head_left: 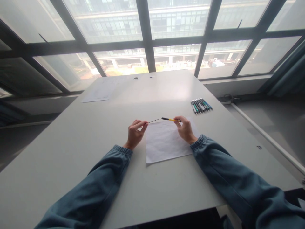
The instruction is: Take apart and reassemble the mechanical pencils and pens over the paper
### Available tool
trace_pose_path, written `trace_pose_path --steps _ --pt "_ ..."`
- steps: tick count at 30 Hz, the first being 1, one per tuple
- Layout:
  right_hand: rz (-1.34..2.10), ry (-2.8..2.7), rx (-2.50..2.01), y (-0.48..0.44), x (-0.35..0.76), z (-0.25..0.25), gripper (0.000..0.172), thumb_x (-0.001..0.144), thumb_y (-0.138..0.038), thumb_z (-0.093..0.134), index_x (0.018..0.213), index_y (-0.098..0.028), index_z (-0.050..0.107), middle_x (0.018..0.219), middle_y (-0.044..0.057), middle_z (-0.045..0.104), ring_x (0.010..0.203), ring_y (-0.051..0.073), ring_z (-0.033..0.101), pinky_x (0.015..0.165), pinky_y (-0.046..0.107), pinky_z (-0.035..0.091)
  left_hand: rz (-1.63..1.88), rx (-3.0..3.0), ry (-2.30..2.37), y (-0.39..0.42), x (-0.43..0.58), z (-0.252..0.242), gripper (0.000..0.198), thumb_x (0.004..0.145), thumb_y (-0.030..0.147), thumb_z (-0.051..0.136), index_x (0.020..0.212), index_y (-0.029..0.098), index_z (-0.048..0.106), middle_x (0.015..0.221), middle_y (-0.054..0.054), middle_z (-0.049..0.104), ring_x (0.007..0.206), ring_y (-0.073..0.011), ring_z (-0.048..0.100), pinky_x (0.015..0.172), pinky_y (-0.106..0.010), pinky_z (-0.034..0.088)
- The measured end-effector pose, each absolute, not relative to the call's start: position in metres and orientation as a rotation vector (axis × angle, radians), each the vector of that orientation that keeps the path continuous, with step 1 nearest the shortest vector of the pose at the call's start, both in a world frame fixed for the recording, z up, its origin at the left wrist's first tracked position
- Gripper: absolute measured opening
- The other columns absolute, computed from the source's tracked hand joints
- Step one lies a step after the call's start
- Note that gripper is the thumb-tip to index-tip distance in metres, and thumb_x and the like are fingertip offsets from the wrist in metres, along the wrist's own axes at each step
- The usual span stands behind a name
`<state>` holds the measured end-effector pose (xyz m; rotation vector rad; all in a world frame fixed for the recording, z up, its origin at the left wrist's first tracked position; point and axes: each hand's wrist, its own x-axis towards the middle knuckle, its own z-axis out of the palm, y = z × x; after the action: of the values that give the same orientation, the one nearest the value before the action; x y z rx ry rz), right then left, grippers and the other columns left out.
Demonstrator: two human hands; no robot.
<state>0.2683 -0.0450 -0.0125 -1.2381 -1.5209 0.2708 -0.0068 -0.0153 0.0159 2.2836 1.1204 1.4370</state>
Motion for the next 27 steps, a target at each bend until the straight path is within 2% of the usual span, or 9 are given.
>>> trace_pose_path --steps 13,19,27 --pt "0.050 -1.838 -1.362 -0.054 0.267 0.001 0.012 0.097 -0.018 0.057 0.099 -0.022 0.068 0.100 0.007 0.073 0.097 0.026 0.061 0.087 0.039 0.040 1.267 2.492 1.047 -0.012 -0.007 0.014 0.016 0.096 0.028 0.061 0.092 0.021 0.075 0.084 -0.006 0.071 0.082 -0.0198 0.061 0.080 -0.034 0.050" --pt "0.099 -1.978 -1.275 -0.058 0.259 0.006 0.013 0.100 -0.023 0.055 0.101 -0.022 0.068 0.101 0.007 0.073 0.096 0.024 0.061 0.088 0.037 0.040 1.238 2.479 0.954 -0.016 0.000 0.013 0.012 0.096 0.025 0.063 0.094 0.021 0.075 0.085 -0.006 0.072 0.082 -0.0190 0.062 0.079 -0.033 0.051" --pt "0.111 -2.002 -1.254 -0.058 0.257 0.006 0.014 0.101 -0.024 0.053 0.101 -0.022 0.067 0.099 0.007 0.072 0.095 0.023 0.062 0.087 0.036 0.042 1.212 2.405 0.976 -0.017 0.001 0.010 0.015 0.095 0.030 0.065 0.099 0.021 0.076 0.086 -0.006 0.073 0.082 -0.0183 0.065 0.077 -0.032 0.054"
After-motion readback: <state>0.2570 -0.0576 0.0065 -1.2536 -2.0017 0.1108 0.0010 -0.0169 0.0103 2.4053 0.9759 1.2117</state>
